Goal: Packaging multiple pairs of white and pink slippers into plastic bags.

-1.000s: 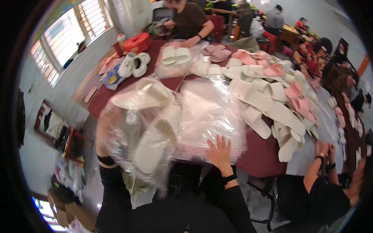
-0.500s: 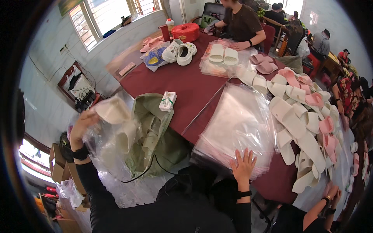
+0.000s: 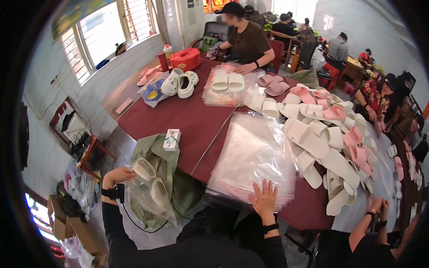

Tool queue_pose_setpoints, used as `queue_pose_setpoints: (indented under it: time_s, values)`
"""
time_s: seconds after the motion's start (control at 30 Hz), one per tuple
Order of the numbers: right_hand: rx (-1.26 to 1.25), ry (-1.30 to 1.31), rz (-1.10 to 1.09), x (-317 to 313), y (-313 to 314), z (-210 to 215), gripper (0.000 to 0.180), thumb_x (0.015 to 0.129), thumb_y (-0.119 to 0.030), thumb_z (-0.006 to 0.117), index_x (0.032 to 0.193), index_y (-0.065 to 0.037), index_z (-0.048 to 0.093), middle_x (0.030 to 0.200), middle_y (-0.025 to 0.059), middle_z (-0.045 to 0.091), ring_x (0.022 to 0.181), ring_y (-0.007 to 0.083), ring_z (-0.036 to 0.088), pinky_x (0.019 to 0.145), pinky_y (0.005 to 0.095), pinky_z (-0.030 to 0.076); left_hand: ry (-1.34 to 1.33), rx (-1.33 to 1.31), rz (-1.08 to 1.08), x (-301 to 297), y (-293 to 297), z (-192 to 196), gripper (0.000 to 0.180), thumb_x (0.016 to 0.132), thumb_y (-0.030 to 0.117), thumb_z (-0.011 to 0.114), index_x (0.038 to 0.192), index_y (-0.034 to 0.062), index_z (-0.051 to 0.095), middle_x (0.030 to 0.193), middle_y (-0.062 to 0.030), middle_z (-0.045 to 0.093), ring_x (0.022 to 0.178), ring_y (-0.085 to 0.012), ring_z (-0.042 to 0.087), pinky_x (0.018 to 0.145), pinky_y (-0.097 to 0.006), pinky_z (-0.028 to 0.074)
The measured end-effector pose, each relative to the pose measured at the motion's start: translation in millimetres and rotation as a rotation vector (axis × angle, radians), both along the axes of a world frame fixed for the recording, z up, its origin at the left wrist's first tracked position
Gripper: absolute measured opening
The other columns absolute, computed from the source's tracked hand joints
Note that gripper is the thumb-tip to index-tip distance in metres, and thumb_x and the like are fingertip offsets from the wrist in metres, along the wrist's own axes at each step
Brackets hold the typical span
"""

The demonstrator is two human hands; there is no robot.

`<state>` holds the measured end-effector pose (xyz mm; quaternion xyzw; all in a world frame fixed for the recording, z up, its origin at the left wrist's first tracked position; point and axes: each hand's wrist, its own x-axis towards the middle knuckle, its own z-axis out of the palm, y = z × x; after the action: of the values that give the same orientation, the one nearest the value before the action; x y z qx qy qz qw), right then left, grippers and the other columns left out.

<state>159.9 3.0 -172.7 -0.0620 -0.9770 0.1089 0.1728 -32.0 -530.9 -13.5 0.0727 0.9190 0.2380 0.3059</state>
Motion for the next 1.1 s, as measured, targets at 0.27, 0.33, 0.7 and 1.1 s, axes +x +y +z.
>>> queue_pose_setpoints:
  time_s: [0.27,0.33,0.7,1.1]
  values:
    - [-0.018,0.031,-0.038,4,-2,-1,0.052,0.083,-0.048,0.054,0.127,-0.021,0.052,0.137,0.019,0.039,0.129,0.0386,0.032,0.106,0.0554,0.017,0.243,0.14,0.189,-37,46,-62,0.028,0.092,0.023,0.046,0.104,0.0028,0.062,0.088,-0.0117,0.065,0.08,-0.0211,0.061,0.07,-0.032,0.048]
    - [-0.017,0.052,-0.036,3,-4,-1,0.052,0.083,-0.048,0.054,0.127,-0.021,0.053,0.137,0.0189,0.04,0.129,0.0384,0.032,0.106,0.0553,0.017,0.238,0.505,0.332,-36,26,-83,0.029,0.094,0.022,0.044,0.107,0.0023,0.06,0.093,-0.0104,0.064,0.08,-0.0204,0.061,0.07,-0.031,0.048]
    - [-0.005,0.074,-0.01,-3,-12,0,0.05,0.082,-0.047,0.056,0.125,-0.021,0.055,0.135,0.0175,0.042,0.127,0.0376,0.035,0.105,0.0536,0.02,0.577,0.664,0.456,-3,-98,-273,0.023,0.089,0.018,0.05,0.103,0.0042,0.061,0.109,-0.0072,0.059,0.098,-0.0186,0.058,0.081,-0.031,0.048]
    - [0.003,0.033,-0.086,8,0,1,0.049,0.082,-0.046,0.057,0.124,-0.02,0.055,0.136,0.0172,0.041,0.128,0.0374,0.035,0.106,0.0538,0.02,-0.191,1.011,1.202,10,-52,-263,0.022,0.083,0.013,0.05,0.099,0.0004,0.06,0.089,-0.0126,0.063,0.078,-0.0243,0.059,0.069,-0.036,0.047]
